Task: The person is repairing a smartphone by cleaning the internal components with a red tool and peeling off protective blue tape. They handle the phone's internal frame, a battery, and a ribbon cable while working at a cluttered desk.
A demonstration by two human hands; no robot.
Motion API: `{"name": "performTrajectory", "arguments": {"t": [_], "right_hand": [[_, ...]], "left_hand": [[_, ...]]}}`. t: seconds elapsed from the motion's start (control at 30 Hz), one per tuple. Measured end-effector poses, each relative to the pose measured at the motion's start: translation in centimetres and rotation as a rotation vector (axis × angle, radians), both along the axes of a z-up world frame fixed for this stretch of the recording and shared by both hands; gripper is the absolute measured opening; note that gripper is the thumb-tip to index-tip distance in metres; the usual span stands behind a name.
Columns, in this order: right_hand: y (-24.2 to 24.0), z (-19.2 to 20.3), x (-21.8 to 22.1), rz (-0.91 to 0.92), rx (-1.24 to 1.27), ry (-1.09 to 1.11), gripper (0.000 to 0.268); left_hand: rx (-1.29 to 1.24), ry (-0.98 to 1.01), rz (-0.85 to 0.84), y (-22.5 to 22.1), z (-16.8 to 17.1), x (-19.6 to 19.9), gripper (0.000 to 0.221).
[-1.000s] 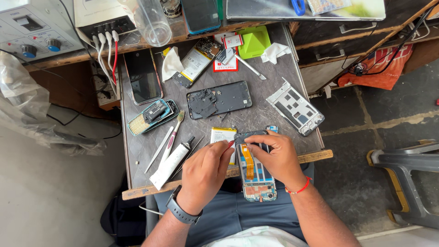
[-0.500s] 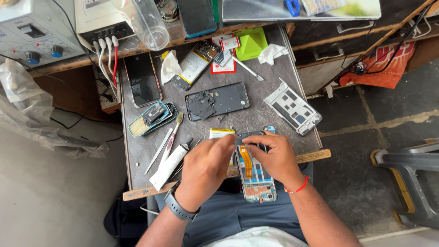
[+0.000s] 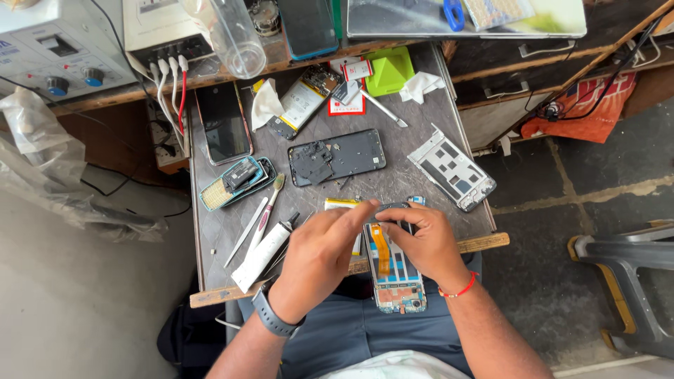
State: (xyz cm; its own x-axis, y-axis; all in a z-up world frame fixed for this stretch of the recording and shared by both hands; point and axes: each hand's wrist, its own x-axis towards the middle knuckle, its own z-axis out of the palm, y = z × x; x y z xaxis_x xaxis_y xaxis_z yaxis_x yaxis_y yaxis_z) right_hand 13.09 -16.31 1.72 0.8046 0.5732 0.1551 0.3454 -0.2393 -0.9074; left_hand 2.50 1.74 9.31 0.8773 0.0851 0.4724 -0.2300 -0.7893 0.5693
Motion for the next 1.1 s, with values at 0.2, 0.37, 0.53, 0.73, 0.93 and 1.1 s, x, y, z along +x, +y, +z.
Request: {"name": "performTrajectory", "arguments": {"t": [0.2,0.37,0.53,0.73,0.93,1.1], "right_hand": [[0.1,0.0,0.1,0.019,0.041,-0.002,0.016],[-0.3,-0.3,0.1,0.012,0.023,-0.023,0.017],[-0.3,-0.2,0.0,-0.015,-0.020,0.135,0.019],[-0.3,-1.0,0.2,-0.059,0.129,0.236,0.014],[-0.3,-1.5,0.5,-0.070,0.203,0.306,0.013],[-0.8,-1.3,0.5,-0.030,0.162,0.206,0.012]], "left_hand": [[-0.010,0.001,0.020,-0.2,-0.4,-0.2,0.056],[0.042,-0.171,-0.038,-0.3,0.6,-0.1,0.061],[0.027,0.071,-0.032,-0.3,-0.1,0.0,0.061],[-0.392,-0.099,0.056,1.5,-0.7,0.5,0.046],[-0.270,-0.108,0.311,2.0,-3.2,4.0,0.034],[-0.128,-0.035,0.327,2.0,-4.8,5.3,0.031]]}}
